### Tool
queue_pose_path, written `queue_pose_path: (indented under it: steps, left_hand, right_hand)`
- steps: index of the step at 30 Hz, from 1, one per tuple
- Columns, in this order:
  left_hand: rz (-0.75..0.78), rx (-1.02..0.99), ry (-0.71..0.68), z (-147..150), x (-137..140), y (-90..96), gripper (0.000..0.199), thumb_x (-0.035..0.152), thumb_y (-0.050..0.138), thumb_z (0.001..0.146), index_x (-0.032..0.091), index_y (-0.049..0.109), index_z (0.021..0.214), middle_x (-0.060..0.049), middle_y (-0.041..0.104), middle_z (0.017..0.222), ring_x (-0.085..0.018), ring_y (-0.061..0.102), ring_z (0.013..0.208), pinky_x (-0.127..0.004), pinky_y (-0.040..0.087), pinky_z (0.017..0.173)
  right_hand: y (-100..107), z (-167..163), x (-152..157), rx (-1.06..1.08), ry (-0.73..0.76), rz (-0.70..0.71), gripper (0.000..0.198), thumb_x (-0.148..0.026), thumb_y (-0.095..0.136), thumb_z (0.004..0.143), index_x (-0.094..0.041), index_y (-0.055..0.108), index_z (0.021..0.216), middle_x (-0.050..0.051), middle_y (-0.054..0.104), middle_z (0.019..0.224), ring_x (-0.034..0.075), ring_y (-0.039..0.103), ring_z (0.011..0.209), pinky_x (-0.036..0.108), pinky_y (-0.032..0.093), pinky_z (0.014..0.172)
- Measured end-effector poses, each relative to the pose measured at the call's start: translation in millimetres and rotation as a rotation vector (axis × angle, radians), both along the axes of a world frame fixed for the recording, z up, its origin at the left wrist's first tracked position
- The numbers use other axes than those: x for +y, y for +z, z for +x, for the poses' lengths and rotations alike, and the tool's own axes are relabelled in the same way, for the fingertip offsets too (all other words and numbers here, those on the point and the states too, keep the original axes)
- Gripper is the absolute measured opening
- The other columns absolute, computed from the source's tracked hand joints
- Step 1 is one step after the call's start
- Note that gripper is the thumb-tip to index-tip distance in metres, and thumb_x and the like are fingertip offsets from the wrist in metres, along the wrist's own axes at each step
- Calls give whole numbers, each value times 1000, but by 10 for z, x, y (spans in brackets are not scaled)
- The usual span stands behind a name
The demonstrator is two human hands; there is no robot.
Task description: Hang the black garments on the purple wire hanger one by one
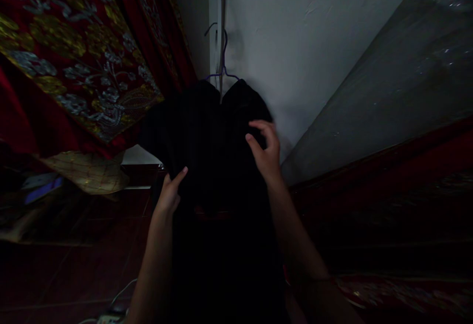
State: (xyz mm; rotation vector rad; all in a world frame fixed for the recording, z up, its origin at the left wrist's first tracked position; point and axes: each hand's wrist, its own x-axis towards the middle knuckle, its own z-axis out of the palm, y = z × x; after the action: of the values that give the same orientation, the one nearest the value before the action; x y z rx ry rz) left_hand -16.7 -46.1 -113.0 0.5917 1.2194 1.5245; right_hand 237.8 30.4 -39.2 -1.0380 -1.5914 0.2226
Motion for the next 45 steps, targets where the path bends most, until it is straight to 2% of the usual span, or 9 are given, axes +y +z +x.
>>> queue_pose_path:
  steps: [5, 10, 13, 20, 23, 27, 33, 41, 45]
  left_hand:
    - [-65, -27, -105, 115, -226, 5, 44, 39, 91, 66, 22, 73, 102, -8, 78, 110, -31, 73, 108, -38, 62, 93]
    - [-86, -45, -68, 108, -299, 39, 52, 38, 91, 62, 22, 70, 106, -8, 76, 113, -31, 72, 111, -39, 62, 94]
    - [-16, -12, 48, 107, -239, 7, 50, 39, 87, 68, 22, 67, 110, -8, 74, 119, -31, 67, 119, -39, 57, 101]
    - [274, 772, 564, 435, -283, -83, 79, 42, 77, 82, 30, 36, 148, -12, 35, 159, -30, 39, 147, -45, 33, 121]
    - [406, 824, 280, 654, -317, -134, 64, 37, 76, 82, 27, 50, 139, -12, 50, 146, -32, 47, 140, -45, 39, 117]
    - [414, 626, -89, 860, -281, -218, 33, 31, 74, 85, 26, 68, 116, -8, 69, 115, -27, 65, 115, -40, 50, 106]
    - [408, 475, -55, 983, -201, -295, 22, 31, 70, 88, 19, 72, 107, -7, 73, 101, -21, 71, 97, -34, 56, 92]
    - [417, 503, 46, 980, -229, -309, 17, 30, 68, 89, 17, 71, 100, -6, 71, 91, -19, 70, 87, -29, 56, 81]
    - [451, 642, -2, 970, -207, -311, 10, 27, 65, 92, 18, 69, 96, -5, 70, 90, -19, 69, 87, -29, 54, 81]
  right_hand:
    - [-613, -704, 171, 52, 239, -718, 59, -61, 34, 99, -21, 57, 62, 4, 62, 64, 20, 63, 68, 30, 43, 68]
    - [-763, -846, 285, 87, 181, -863, 38, -39, 63, 88, -21, 55, 56, 2, 57, 53, 18, 58, 60, 28, 37, 61]
    - [-874, -677, 73, 131, 226, -931, 41, -36, 56, 89, -20, 56, 51, 2, 56, 49, 15, 54, 50, 27, 38, 57]
    - [-850, -451, -575, 326, 313, -953, 46, -40, 50, 85, -22, 42, 43, -3, 41, 41, 10, 40, 43, 25, 33, 52]
    - [-740, -463, -633, 349, 341, -952, 40, -39, 53, 79, -21, 45, 44, -3, 44, 43, 10, 42, 45, 26, 33, 53]
    - [-675, -458, -648, 383, 325, -883, 41, -41, 55, 78, -22, 43, 43, -3, 42, 43, 10, 42, 46, 27, 33, 53]
    - [-638, -425, -685, 472, 390, -752, 52, -62, 56, 86, -20, 51, 56, -3, 46, 51, 11, 43, 51, 27, 36, 56]
    - [-575, -390, -747, 576, 564, -849, 26, -43, 68, 77, -17, 67, 76, -3, 53, 54, 9, 44, 50, 24, 32, 50]
    - [-238, -340, -451, 683, 560, -778, 23, -37, 70, 72, -15, 70, 72, -6, 45, 46, 6, 32, 42, 22, 20, 43]
